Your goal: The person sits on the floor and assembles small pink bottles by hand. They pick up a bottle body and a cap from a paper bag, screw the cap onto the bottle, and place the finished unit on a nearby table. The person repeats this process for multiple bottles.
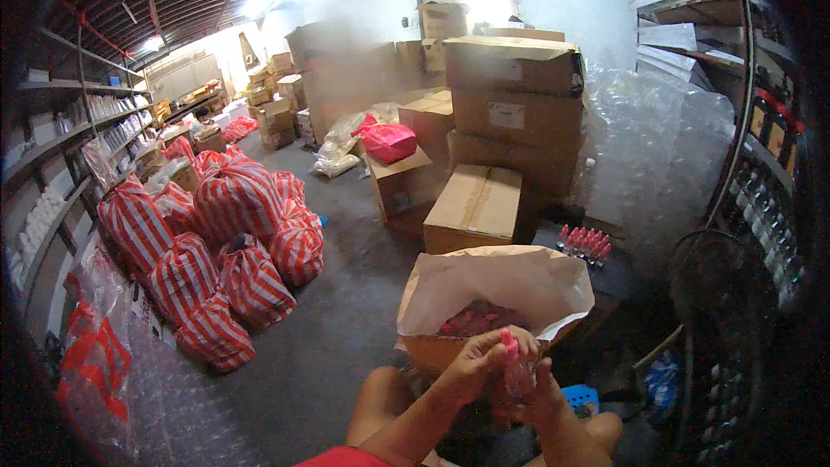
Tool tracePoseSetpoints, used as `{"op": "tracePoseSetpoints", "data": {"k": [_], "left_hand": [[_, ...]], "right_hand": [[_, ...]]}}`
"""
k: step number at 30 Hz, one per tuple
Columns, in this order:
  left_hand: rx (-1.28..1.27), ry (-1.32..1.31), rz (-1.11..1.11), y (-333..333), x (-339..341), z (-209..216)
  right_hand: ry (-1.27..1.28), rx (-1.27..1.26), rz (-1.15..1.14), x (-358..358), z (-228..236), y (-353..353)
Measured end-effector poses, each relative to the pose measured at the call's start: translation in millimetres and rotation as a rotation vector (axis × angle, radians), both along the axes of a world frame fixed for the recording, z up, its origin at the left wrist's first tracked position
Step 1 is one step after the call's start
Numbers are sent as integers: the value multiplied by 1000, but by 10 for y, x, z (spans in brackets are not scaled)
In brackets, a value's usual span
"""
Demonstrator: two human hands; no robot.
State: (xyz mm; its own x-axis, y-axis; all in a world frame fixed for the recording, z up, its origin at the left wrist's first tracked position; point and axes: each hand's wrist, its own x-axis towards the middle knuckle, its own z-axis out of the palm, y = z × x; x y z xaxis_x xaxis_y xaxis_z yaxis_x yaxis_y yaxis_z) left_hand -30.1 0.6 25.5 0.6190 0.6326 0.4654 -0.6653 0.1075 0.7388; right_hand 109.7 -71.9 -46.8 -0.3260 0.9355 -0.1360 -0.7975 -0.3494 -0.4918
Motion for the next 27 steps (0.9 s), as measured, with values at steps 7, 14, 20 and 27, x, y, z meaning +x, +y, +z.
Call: {"op": "tracePoseSetpoints", "data": {"k": [7, 14, 20, 27], "left_hand": [[-75, 182, 325, -44, -8, -24], [-164, 106, 260, -95, -3, -9], [-104, 20, 276, -74, 37, 16], [-179, 117, 486, -63, 50, -29]], "right_hand": [[-1496, 624, -477, -59, 420, 159], [-442, 195, -125, -158, 600, 81], [-360, 258, -101, -138, 458, -6], [-1150, 513, -596, -186, 433, 200]]}}
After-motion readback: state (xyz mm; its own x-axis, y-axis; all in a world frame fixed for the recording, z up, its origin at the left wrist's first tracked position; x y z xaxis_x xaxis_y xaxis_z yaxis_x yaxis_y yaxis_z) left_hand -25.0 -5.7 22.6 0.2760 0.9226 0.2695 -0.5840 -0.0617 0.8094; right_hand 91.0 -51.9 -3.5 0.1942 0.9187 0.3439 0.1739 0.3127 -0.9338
